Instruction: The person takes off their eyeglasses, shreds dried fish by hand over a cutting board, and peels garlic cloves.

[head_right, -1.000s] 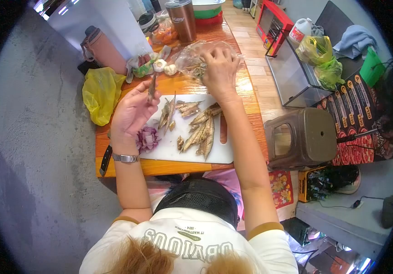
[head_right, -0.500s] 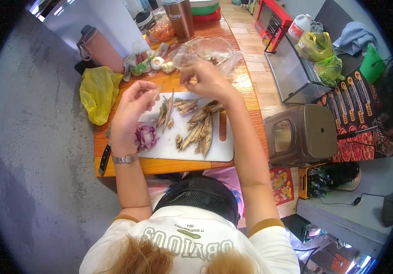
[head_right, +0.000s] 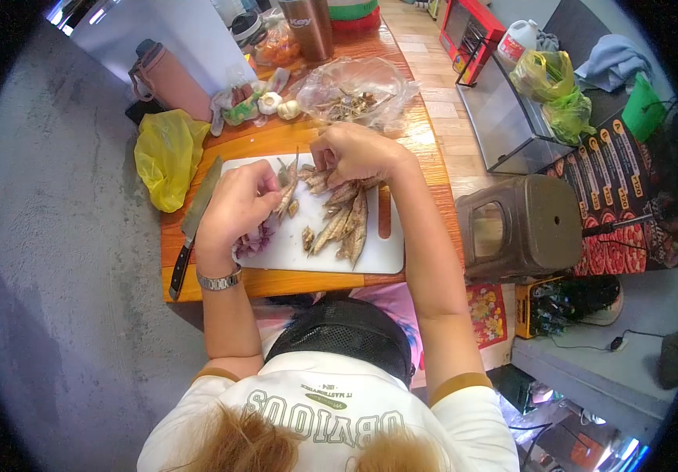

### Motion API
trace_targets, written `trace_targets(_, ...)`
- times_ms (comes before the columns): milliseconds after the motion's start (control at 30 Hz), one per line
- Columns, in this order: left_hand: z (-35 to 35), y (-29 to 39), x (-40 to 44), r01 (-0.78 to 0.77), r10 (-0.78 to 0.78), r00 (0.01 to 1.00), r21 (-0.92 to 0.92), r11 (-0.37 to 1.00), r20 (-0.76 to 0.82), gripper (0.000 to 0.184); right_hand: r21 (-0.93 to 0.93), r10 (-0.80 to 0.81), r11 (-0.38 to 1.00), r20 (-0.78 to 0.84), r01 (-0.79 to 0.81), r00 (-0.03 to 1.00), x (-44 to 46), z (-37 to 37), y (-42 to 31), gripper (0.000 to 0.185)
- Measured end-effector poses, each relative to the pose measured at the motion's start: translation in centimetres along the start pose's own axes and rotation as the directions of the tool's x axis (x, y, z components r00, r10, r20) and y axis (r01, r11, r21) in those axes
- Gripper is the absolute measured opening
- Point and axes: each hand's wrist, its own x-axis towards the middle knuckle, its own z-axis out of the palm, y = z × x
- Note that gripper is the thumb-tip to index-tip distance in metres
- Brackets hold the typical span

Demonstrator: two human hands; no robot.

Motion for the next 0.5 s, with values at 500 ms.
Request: trace_targets(500, 1.6, 0.9, 0.8, -0.128, 0.117, 0.979, -0.058, 0.99, -0.167, 0.018, 0.202, -0.002, 0.979, 0.057, -0.01, 0.998, -0.3, -1.0, -1.4, 0.026)
